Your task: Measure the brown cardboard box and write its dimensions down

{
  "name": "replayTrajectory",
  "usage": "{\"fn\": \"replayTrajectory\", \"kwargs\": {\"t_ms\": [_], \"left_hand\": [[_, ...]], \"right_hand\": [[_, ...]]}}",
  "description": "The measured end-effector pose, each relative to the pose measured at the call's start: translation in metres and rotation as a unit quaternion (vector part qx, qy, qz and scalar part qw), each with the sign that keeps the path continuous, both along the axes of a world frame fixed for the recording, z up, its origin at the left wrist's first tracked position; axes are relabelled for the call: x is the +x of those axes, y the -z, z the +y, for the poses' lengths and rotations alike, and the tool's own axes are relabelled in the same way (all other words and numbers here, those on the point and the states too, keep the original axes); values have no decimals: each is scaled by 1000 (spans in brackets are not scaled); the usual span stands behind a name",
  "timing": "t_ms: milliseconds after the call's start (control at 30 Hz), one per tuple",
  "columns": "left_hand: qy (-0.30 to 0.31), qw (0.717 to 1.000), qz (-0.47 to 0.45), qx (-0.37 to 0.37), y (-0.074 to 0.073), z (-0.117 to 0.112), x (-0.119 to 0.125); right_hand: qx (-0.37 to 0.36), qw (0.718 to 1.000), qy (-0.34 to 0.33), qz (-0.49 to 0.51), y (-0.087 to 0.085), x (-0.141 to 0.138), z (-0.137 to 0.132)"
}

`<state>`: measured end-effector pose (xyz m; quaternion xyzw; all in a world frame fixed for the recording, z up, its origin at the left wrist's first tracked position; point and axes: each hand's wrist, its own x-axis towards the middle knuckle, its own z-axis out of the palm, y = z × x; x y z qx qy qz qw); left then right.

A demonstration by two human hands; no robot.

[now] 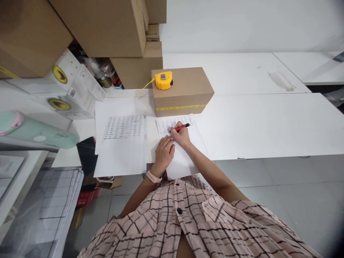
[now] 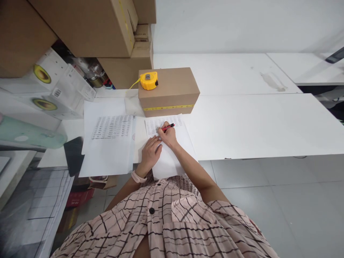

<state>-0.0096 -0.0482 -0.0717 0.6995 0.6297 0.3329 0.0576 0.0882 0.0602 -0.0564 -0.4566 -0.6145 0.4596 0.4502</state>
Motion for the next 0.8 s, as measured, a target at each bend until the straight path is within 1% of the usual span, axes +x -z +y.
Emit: {"fn": "replayTrajectory", "kwargs": {"t_ms": [200,433,600,800], "left_hand": [[-4,1000,-1,3,-1,0,1],[-5,1000,3,17,0,0,1],[-5,1000,1,10,0,0,1],[-4,1000,-3,4,0,0,0]], "right_hand": [[-1,1000,20,-3,-2,0,1],[-1,1000,15,7,-3,-1,1],[-9,1000,27,3,-4,0,1],[-3,1000,18,-2,-1,0,1]]}}
